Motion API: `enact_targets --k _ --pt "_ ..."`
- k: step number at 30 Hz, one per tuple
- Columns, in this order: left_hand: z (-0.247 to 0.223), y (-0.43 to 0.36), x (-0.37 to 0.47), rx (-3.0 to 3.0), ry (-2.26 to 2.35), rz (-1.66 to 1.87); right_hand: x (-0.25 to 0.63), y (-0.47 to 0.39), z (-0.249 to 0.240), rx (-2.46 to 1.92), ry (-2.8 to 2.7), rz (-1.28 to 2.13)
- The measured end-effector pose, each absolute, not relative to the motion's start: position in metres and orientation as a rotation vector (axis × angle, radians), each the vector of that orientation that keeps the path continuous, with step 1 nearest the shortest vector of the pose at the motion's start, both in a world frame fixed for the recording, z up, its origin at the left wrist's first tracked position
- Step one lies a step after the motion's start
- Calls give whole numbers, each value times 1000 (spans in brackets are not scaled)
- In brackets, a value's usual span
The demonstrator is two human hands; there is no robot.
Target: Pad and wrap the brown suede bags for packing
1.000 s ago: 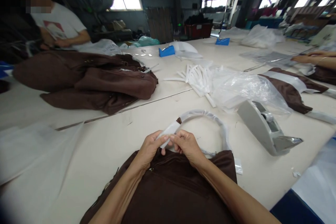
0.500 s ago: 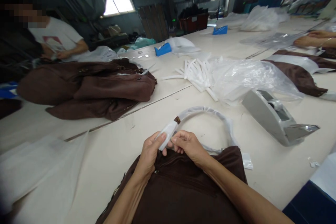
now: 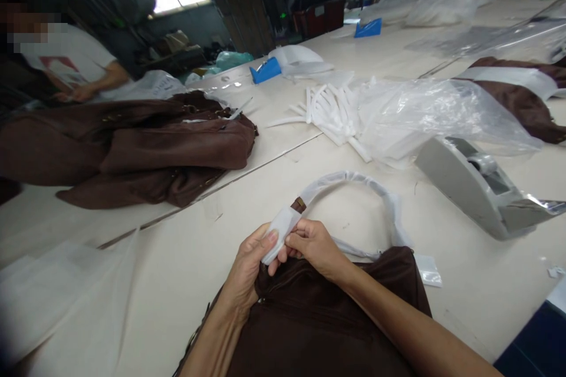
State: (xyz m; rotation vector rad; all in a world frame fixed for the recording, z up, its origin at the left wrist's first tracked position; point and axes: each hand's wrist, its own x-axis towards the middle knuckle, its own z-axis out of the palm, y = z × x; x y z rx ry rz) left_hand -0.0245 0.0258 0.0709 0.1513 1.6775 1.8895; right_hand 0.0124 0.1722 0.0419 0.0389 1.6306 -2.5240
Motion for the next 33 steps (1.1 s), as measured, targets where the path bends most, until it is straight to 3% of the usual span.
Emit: enact_targets --k 20,26,30,33 --pt "67 38 -32 328 1710 1731 -8 172 31 541 1859 -2350" --pt "71 34 -27 235 1944 1845 33 207 60 494 2082 -2238" --pt "77 33 -23 204 2010 1937 115 263 76 682 2711 -1775" --pt "83 35 -20 190 2035 1990 173 292 67 932 2808 -1299"
